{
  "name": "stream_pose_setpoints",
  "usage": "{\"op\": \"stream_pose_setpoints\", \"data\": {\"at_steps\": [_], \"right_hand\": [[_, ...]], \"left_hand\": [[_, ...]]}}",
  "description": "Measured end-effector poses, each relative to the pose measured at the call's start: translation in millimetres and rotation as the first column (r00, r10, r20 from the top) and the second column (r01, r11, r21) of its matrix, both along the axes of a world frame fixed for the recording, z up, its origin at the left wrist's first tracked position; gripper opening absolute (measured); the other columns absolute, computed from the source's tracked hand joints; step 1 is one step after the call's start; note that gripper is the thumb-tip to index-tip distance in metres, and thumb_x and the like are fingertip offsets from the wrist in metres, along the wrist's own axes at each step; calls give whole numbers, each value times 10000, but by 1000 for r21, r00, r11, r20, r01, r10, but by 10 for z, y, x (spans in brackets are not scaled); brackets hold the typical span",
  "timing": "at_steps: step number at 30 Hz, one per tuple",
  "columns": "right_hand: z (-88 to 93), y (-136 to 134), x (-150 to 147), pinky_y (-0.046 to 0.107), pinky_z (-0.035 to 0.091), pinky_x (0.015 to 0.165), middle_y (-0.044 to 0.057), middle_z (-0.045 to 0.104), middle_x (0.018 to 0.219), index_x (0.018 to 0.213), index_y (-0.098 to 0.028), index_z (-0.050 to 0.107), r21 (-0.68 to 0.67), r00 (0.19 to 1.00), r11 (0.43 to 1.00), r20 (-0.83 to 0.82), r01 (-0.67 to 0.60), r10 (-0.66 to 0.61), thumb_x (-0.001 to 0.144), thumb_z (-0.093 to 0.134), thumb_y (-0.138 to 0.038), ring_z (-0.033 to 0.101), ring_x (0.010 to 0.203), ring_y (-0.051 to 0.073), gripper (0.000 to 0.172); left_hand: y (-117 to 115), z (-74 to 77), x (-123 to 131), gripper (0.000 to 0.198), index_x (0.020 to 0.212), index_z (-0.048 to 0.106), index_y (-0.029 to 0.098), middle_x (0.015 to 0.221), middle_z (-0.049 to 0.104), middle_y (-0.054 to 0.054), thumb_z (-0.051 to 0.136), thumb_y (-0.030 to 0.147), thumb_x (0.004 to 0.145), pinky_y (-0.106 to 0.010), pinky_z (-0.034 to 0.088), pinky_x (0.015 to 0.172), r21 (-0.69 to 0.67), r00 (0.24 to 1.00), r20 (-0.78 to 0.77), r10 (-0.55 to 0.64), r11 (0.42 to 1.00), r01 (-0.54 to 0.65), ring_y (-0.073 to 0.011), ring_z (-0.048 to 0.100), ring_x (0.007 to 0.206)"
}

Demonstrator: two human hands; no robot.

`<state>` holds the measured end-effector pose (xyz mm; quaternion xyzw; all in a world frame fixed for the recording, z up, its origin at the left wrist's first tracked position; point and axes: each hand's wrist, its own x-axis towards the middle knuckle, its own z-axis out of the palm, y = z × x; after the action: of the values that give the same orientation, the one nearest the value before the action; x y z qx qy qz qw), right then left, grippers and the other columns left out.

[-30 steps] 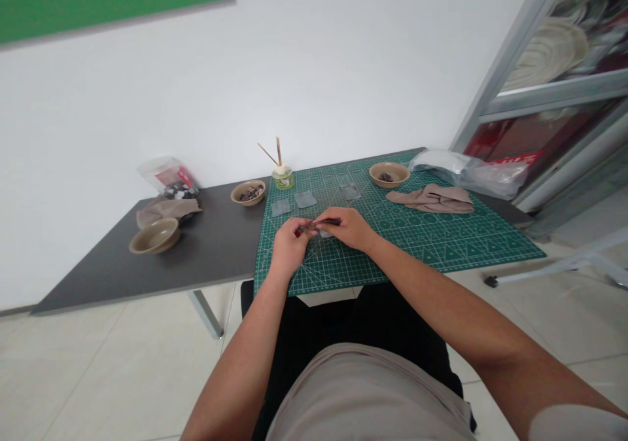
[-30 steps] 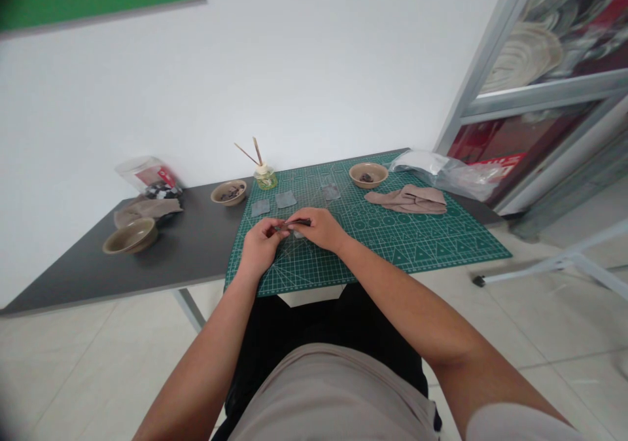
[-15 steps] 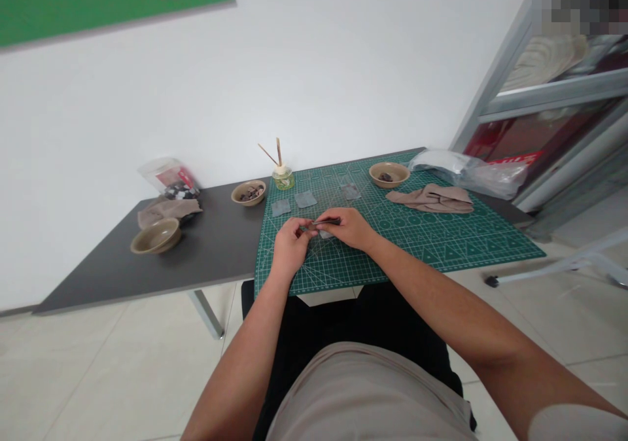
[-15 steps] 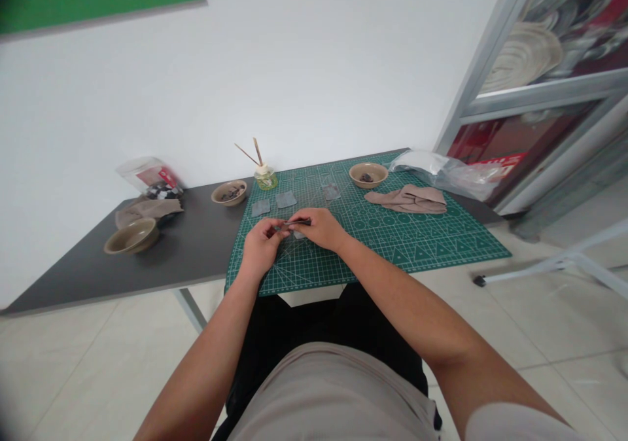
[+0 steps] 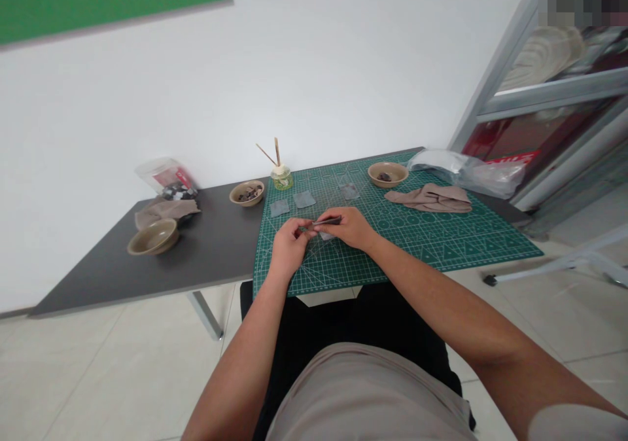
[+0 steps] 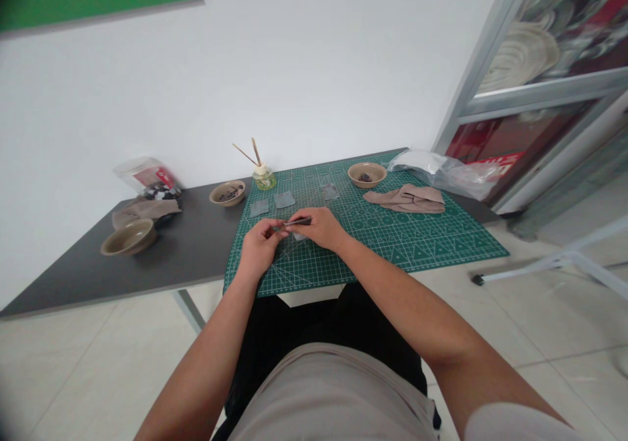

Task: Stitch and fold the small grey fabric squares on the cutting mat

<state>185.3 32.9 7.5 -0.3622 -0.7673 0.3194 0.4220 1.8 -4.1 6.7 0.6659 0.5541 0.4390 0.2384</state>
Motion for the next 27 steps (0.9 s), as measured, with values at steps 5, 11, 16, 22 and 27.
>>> {"op": "stream_pose_setpoints", "data": {"at_steps": [5, 11, 16, 22, 27], "right_hand": [[8, -5, -11, 270, 491, 758, 15, 762, 877, 904, -219, 772, 33, 999, 999, 23, -28, 27, 838, 707, -323, 689, 809, 164, 139], [12, -18, -7, 262, 476, 710, 7, 749, 811, 853, -213, 767, 11, 1000, 1000, 21, -6, 6, 830, 716, -362, 676, 755, 158, 159], [7, -20, -2, 262, 467, 699, 8, 739, 781, 815, -209, 763, 36, 999, 999, 32, 26, -27, 817, 734, -366, 667, 736, 156, 159], [9, -8, -2, 276, 486, 752, 22, 759, 885, 907, -221, 773, 30, 999, 999, 46, -21, 20, 834, 703, -342, 689, 816, 172, 158], [7, -11, 5, 275, 471, 706, 20, 746, 820, 853, -211, 768, 18, 999, 1000, 51, 13, -14, 815, 723, -344, 677, 764, 172, 146]], "left_hand": [[-2, -3, -3, 116, 875, 713, 209, 816, 655, 10, 682, 173, 769, -261, 427, 663, -3, 1000, 8, 5, 1000, -5, -128, 519, 659], [6, -18, 2, 112, 872, 706, 211, 826, 655, 3, 666, 162, 779, -265, 433, 687, 21, 999, -42, 7, 1000, -6, -135, 533, 685], [3, -19, 1, 123, 876, 707, 212, 824, 655, 4, 663, 152, 778, -270, 437, 697, 20, 999, -45, 0, 1000, 1, -138, 535, 691], [4, -13, -2, 94, 851, 704, 213, 823, 654, 4, 685, 171, 769, -272, 442, 703, 8, 999, -37, 8, 1000, -8, -143, 542, 701], [16, -27, -5, 98, 854, 714, 217, 815, 660, 3, 688, 176, 770, -279, 450, 713, -4, 999, -33, 6, 1000, -6, -148, 551, 705]]}}
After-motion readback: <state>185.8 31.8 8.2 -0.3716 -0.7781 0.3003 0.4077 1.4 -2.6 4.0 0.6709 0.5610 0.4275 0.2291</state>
